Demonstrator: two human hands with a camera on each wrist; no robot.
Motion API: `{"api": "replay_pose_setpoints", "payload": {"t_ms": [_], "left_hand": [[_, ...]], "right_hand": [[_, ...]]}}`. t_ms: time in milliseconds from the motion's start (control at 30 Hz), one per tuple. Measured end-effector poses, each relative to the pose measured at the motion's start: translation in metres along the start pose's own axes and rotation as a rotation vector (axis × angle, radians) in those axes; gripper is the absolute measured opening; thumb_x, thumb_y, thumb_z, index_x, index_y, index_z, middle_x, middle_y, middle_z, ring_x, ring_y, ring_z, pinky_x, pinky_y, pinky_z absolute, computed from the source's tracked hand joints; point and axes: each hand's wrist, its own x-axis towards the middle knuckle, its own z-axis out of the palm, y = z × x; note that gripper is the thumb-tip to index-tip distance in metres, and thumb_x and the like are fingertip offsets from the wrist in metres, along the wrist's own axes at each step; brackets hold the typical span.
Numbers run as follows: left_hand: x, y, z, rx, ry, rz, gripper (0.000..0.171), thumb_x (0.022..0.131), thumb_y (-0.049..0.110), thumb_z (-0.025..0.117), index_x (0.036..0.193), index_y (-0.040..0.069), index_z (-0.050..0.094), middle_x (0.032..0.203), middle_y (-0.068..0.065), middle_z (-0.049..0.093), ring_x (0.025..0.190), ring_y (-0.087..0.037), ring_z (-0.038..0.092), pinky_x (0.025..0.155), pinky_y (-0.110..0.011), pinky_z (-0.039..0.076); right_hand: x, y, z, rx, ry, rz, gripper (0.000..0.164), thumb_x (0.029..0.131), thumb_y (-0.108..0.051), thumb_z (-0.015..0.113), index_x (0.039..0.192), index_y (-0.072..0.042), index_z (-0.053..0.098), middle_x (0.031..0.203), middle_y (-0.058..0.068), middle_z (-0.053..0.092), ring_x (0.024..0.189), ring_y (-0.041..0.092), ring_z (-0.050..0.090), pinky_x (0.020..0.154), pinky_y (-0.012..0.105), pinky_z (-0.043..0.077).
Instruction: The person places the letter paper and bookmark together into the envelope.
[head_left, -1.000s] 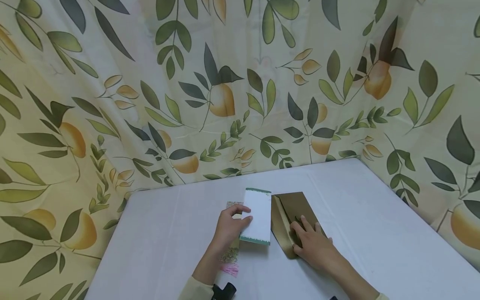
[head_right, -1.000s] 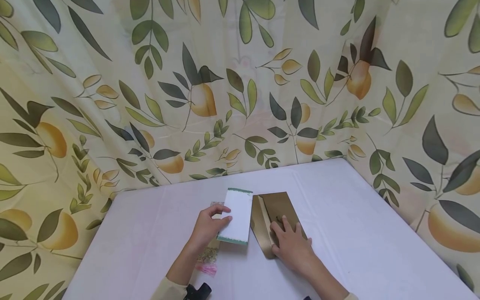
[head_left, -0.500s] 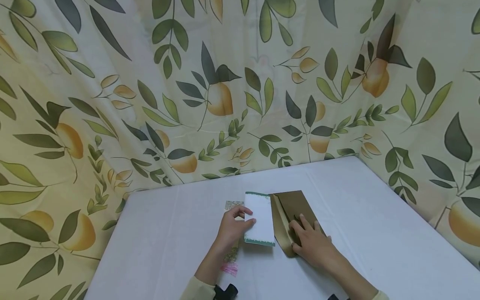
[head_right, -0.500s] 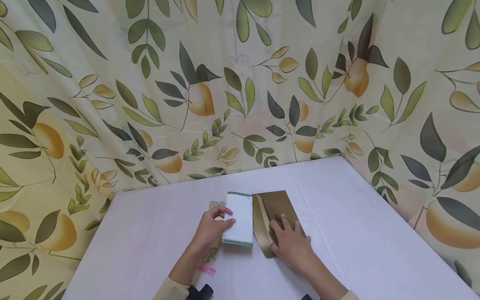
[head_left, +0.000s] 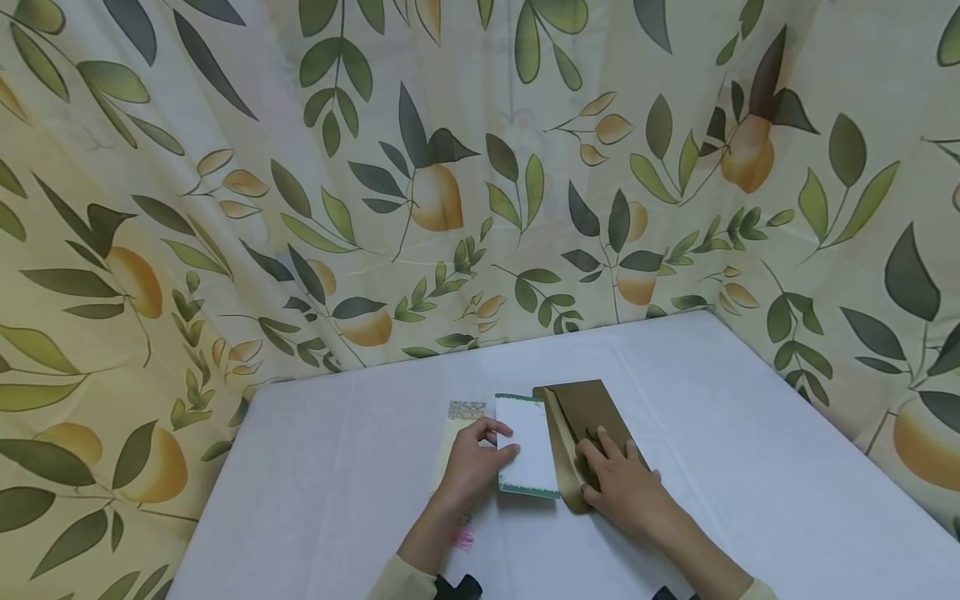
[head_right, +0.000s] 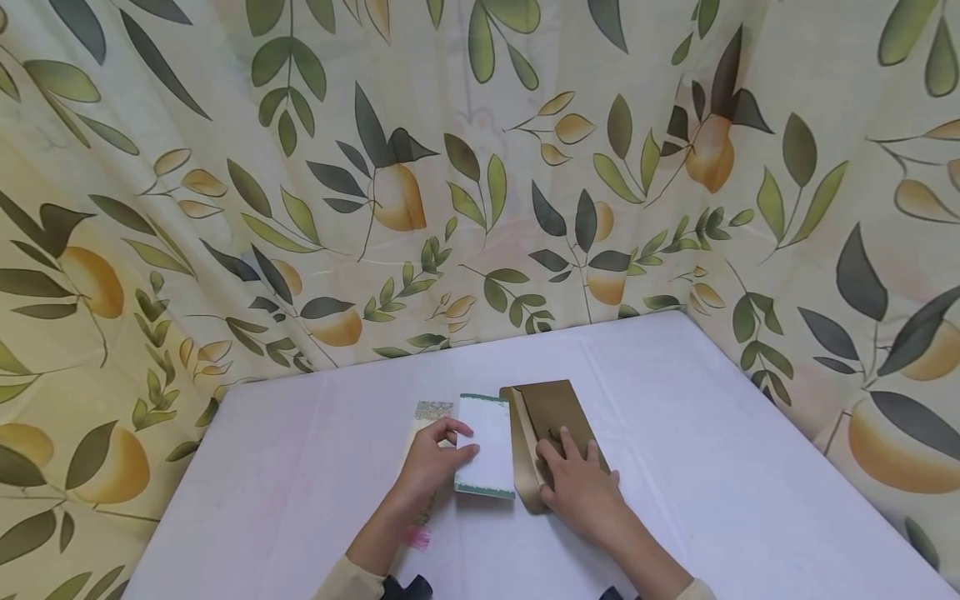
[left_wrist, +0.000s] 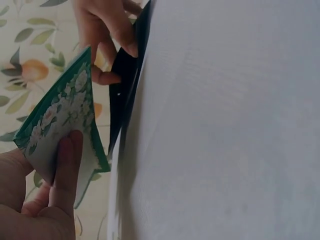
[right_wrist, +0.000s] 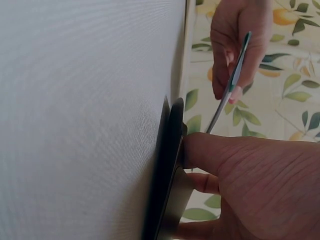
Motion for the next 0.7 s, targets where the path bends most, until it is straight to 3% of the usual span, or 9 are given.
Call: {"api": "replay_pose_setpoints", "payload": {"t_ms": [467, 700], "left_hand": [[-0.004, 0.005, 0.011, -0.001, -0.036, 0.01, 0.014, 0.086, 0.007, 0.082, 0.098, 0.013, 0.078, 0.088, -0.001, 0.06, 0.053, -0.008, 0.042, 0.051, -0.022, 0.036], [-0.005, 0.005, 0.013, -0.001, -0.075, -0.022, 0.019, 0.087, 0.004, 0.081, 0.105, 0.011, 0.078, 0.091, -0.001, 0.062, 0.061, -0.009, 0.056, 0.054, -0.023, 0.047]], "right_hand": [[0.002, 0.002, 0.003, -0.008, 0.007, 0.018, 0.04, 0.095, -0.023, 0.072, 0.129, -0.019, 0.052, 0.157, 0.033, 0.035, 0.125, 0.076, 0.033, 0.071, 0.088, 0.038], [0.003, 0.003, 0.003, -0.01, 0.007, 0.015, 0.039, 0.095, -0.022, 0.071, 0.128, -0.019, 0.051, 0.156, 0.033, 0.035, 0.126, 0.076, 0.033, 0.071, 0.088, 0.038]]}}
